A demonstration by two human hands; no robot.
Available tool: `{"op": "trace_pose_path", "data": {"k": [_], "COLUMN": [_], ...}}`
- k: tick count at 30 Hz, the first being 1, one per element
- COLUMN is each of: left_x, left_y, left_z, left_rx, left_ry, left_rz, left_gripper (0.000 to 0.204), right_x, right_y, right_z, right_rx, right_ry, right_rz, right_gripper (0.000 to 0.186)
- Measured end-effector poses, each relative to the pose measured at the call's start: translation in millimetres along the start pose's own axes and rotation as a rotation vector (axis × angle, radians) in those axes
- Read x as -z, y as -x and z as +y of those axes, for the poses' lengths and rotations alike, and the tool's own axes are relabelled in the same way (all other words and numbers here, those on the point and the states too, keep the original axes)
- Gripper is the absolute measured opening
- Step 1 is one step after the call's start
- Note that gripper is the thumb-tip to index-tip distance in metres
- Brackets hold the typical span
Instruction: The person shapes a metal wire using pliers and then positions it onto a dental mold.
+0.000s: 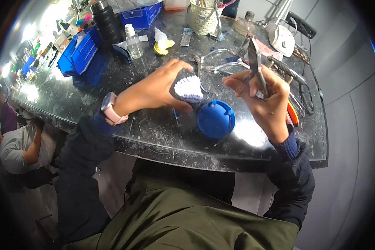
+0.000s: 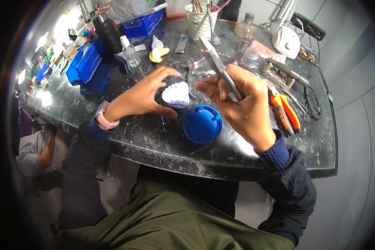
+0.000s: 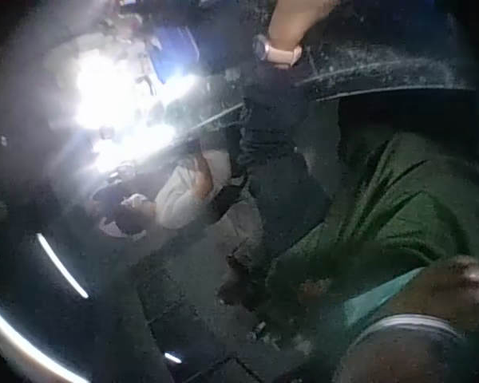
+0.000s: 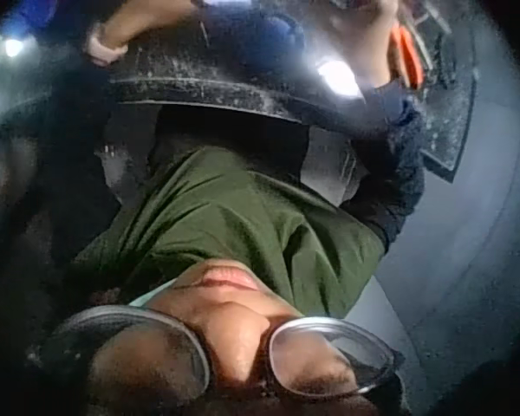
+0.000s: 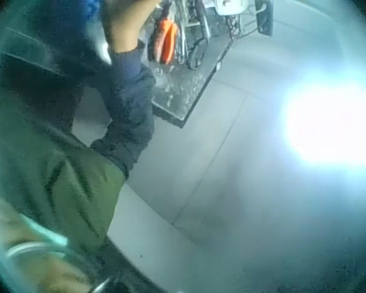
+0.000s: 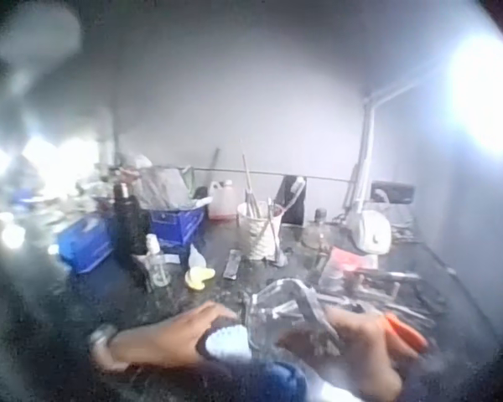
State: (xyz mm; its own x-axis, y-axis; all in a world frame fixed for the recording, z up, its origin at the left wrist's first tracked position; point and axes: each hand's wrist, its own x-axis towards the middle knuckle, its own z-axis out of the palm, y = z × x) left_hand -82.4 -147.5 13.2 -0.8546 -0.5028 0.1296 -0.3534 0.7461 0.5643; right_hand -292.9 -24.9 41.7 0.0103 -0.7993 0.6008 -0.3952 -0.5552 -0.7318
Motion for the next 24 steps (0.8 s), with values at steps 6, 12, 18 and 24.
{"op": "trace_pose_path", "data": {"k": [6, 12, 18, 24], "left_x": [-22, -20, -18, -20], "left_y": [0, -5, -11, -13], "left_z": [-24, -8, 30, 42], "left_rx": [0.008, 0.112, 0.293, 0.258], "left_ry": [0.167, 0.416, 1.021, 1.274], "left_rz": [0.068, 0.16, 0.165, 0.153], "left_gripper": [0.076, 0.067, 0.059, 0.045], "right_x": [-6, -8, 8, 9], "right_y": [10, 13, -17, -16], "right_z": [23, 16, 8, 18], "right_rx": [0.081, 0.095, 0.279, 0.229], "right_ry": [0.057, 0.082, 0.153, 0.11], "right_rz": [0.04, 0.046, 0.112, -0.063], "right_gripper": [0.042, 0.045, 0.038, 0.044]}}
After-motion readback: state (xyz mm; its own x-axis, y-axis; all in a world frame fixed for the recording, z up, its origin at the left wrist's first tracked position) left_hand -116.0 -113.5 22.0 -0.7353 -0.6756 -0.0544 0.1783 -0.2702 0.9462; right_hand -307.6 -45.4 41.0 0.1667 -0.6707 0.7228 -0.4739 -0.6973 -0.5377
